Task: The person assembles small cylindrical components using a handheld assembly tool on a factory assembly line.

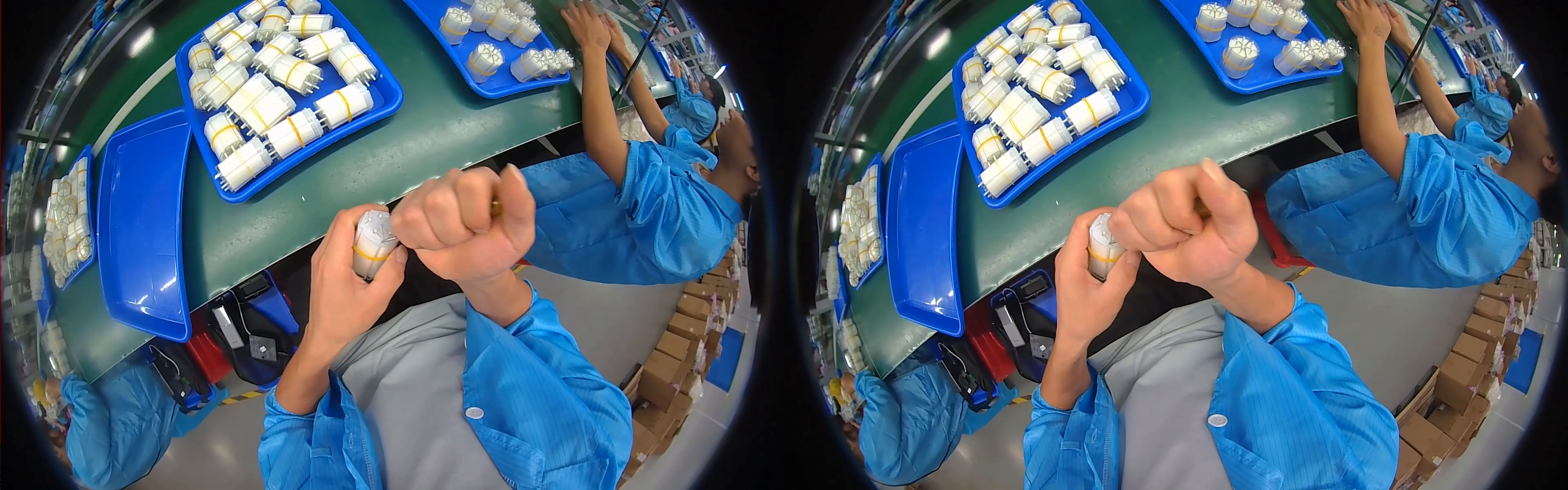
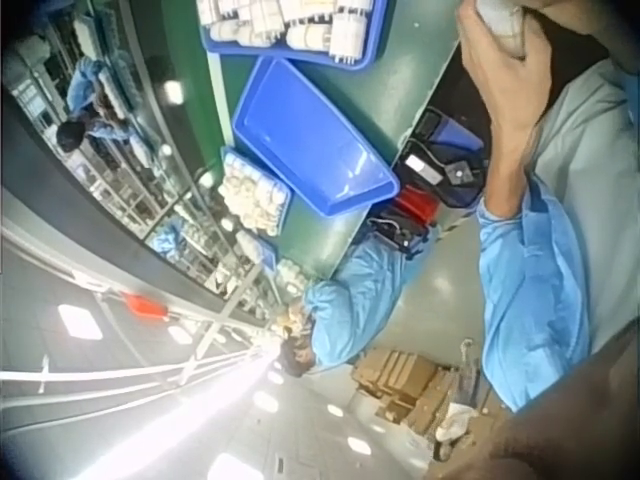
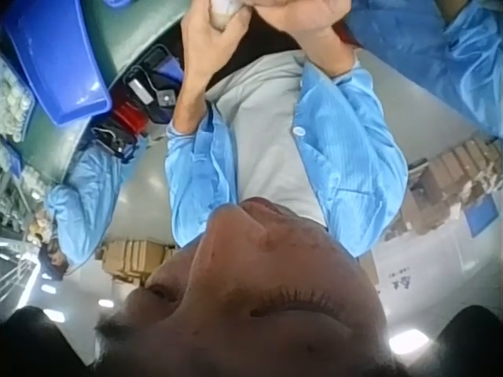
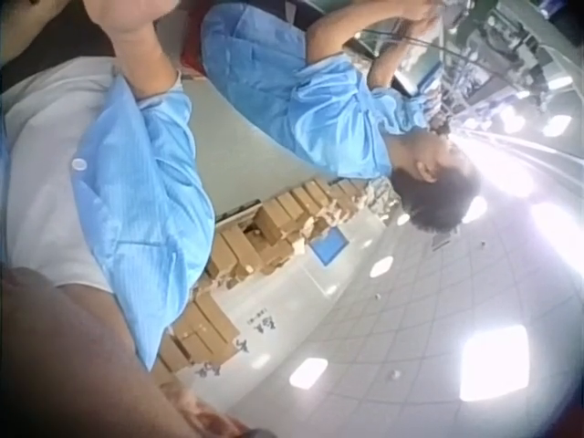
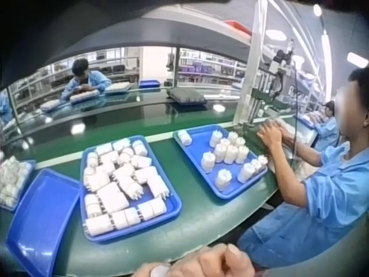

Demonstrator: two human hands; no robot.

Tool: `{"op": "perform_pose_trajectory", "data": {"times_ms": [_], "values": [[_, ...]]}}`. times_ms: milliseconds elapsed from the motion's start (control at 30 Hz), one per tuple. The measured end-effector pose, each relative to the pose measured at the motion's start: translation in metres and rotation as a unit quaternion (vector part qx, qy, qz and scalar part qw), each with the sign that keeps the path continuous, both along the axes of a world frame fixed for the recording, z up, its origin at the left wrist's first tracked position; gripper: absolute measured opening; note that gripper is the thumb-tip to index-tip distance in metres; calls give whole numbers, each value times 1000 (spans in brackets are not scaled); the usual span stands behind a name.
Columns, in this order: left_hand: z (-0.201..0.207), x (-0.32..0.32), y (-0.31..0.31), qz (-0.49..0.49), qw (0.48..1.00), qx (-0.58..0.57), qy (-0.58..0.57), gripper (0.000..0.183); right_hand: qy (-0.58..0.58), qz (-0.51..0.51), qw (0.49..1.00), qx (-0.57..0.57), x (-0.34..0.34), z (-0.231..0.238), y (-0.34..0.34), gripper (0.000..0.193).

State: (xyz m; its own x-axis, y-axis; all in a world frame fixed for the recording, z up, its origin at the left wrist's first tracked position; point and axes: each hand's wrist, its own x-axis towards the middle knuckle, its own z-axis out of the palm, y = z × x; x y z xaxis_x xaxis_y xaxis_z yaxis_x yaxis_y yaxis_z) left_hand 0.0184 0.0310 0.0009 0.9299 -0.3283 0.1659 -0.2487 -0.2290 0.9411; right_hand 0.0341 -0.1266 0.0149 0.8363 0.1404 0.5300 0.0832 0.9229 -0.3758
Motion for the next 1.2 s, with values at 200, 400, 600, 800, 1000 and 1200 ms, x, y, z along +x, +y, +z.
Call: {"op": "perform_pose_trajectory", "data": {"times_ms": [200, 400, 600, 800, 1000, 1200], "values": [[11, -2, -2, 37, 999, -7, 38, 42, -42, -63, 997, -26, -9, 5, 0, 55], [10, -8, -5, 52, 998, 11, 37, 43, -54, -80, 994, -49, -13, 10, 5, 56], [9, -9, -4, 60, 997, 43, -17, 44, -60, -130, 983, -114, -13, 14, 7, 57], [6, -9, -3, 65, 993, 82, -49, 43, -38, -90, 992, -85, -14, 10, 7, 55], [-3, -6, -3, 68, 992, 83, -66, 41, 22, -40, 997, -60, -11, -1, 7, 53], [1, -3, 6, 9, 999, 35, -10, 42, -28, -62, 997, -19, -12, 3, -4, 52]]}}
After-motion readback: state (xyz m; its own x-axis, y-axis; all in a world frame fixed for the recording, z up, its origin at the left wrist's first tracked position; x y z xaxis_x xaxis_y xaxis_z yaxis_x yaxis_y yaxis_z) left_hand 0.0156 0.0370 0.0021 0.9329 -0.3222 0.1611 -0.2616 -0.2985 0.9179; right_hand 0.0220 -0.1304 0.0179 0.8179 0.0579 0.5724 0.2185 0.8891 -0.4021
